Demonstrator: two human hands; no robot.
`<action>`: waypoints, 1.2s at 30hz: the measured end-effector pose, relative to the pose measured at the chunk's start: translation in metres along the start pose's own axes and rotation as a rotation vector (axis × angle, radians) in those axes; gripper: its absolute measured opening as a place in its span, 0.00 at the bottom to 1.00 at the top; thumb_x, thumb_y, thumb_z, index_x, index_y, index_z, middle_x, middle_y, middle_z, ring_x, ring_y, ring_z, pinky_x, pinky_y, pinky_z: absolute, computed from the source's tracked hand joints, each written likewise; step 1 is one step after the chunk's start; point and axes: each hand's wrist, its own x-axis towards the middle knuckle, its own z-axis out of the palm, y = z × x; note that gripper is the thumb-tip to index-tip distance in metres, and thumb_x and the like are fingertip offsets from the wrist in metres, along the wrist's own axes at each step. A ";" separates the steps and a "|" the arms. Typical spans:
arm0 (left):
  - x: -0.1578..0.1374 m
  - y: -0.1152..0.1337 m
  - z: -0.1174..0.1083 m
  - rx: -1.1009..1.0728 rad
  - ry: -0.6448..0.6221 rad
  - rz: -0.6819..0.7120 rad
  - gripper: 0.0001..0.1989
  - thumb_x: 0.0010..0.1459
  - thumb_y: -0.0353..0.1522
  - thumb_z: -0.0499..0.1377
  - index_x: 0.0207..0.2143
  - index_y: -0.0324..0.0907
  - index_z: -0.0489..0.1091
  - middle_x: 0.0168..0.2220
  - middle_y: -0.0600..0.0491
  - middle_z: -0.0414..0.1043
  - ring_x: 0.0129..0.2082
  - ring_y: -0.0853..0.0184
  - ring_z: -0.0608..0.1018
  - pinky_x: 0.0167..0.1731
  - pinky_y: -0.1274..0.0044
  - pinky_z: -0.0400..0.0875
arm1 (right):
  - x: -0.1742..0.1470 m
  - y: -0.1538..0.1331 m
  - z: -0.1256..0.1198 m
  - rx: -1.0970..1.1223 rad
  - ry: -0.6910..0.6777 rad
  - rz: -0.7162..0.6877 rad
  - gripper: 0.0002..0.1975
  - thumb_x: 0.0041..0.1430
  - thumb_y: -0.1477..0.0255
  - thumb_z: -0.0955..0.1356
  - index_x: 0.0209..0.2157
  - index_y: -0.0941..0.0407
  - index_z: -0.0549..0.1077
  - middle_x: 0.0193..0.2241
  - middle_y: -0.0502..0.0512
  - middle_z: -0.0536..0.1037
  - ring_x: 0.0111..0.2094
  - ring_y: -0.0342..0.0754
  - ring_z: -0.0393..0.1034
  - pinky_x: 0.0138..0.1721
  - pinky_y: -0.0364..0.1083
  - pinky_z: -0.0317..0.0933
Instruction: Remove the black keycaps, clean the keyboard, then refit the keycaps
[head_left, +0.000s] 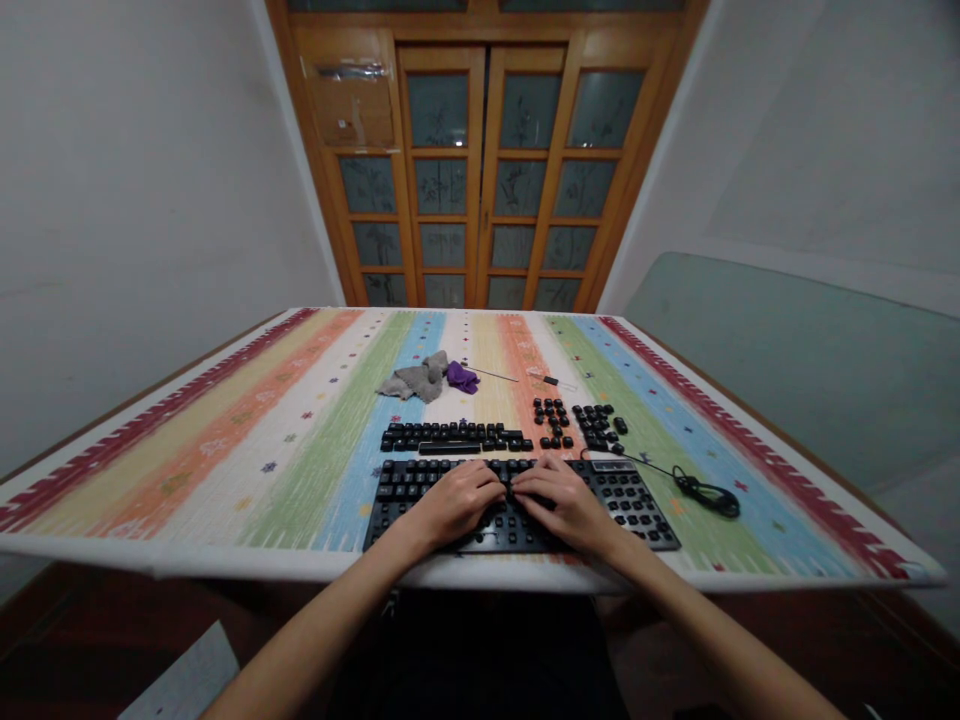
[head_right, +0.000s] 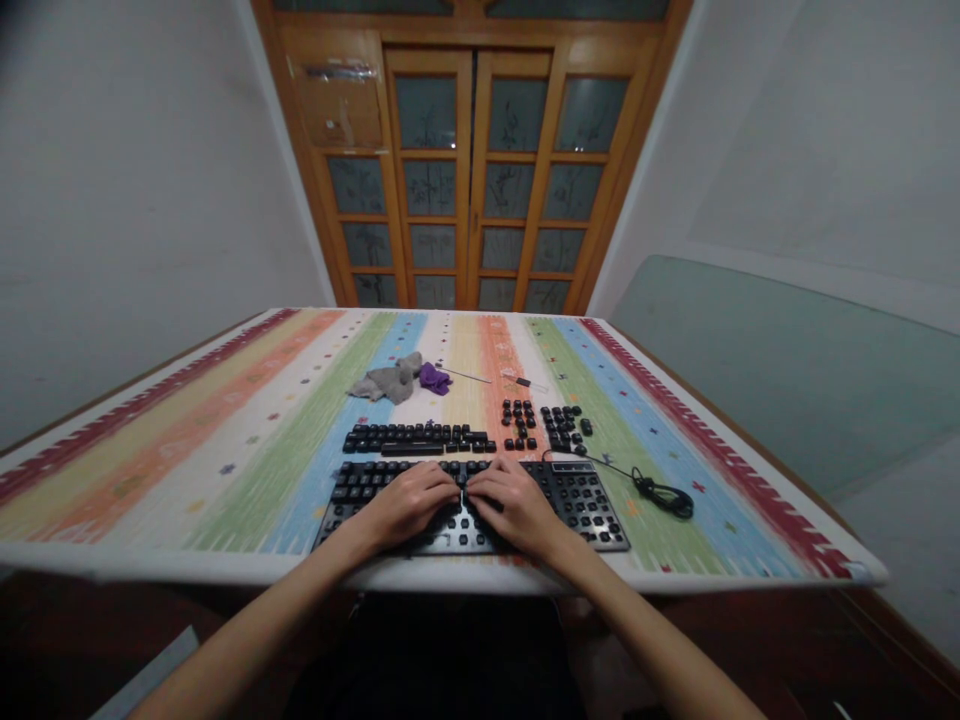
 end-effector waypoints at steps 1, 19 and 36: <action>0.000 0.000 0.000 0.000 0.003 -0.001 0.10 0.67 0.27 0.51 0.40 0.37 0.72 0.36 0.49 0.75 0.35 0.65 0.72 0.39 0.74 0.69 | 0.000 0.000 0.001 -0.012 0.002 -0.004 0.07 0.64 0.76 0.67 0.40 0.55 0.78 0.36 0.56 0.82 0.37 0.50 0.71 0.42 0.53 0.65; -0.002 -0.002 -0.001 -0.027 0.014 -0.047 0.10 0.66 0.26 0.52 0.40 0.38 0.73 0.37 0.48 0.74 0.36 0.66 0.73 0.39 0.75 0.70 | 0.000 -0.002 0.001 -0.184 -0.034 -0.095 0.09 0.66 0.76 0.65 0.39 0.56 0.78 0.37 0.58 0.81 0.36 0.50 0.68 0.38 0.51 0.67; -0.002 -0.007 -0.005 -0.081 -0.029 -0.010 0.09 0.66 0.27 0.53 0.39 0.38 0.74 0.37 0.49 0.74 0.37 0.67 0.73 0.40 0.76 0.69 | 0.000 -0.004 0.004 -0.169 0.028 -0.106 0.08 0.64 0.78 0.66 0.37 0.57 0.78 0.36 0.57 0.81 0.36 0.51 0.67 0.37 0.51 0.66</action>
